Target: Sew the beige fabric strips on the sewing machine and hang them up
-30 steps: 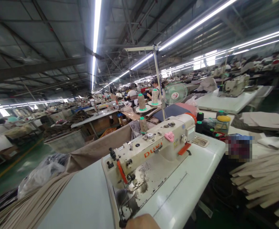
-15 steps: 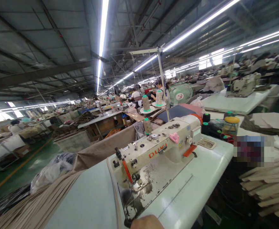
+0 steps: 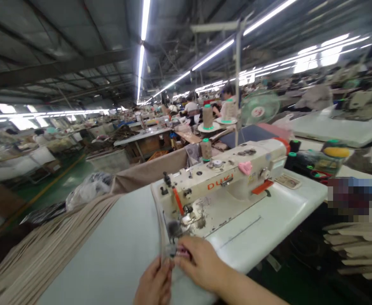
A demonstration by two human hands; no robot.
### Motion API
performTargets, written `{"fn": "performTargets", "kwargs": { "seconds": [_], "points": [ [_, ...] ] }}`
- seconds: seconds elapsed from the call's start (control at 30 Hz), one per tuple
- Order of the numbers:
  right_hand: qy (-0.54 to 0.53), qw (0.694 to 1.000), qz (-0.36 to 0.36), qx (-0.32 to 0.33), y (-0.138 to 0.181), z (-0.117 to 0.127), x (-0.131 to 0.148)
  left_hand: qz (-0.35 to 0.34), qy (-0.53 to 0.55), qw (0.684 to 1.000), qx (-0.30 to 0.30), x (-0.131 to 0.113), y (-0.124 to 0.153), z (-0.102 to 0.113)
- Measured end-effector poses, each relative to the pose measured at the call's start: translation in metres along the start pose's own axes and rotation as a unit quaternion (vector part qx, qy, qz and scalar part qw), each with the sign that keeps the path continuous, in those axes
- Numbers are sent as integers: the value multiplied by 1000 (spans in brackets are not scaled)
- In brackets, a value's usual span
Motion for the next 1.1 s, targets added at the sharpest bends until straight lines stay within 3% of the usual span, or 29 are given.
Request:
{"fn": "performTargets", "kwargs": {
  "seconds": [0.1, 0.3, 0.83, 1.1],
  "points": [
    [-11, 998, 52, -36, -5, 14, 7, -2, 17, 1000, 27, -11, -4, -8],
    [-27, 994, 93, -58, -9, 12, 3, 9, 58, 996, 65, -10, -10, -13],
    [-28, 994, 100, -25, -11, 7, 8, 17, 71, 993, 95, -4, -11, -15],
    [-35, 994, 108, 8, -12, 1, 10, 22, 66, 987, 142, 0, -9, -20]
  ]
}}
Point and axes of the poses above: each hand's wrist, its own y-axis away from the middle knuckle, its own z-axis out of the back of the hand, x = y × z, the point moved 10 cm from there along -y, towards the middle knuckle, and after that the axes turned 5 degrees about x, right-handed, at the moved point
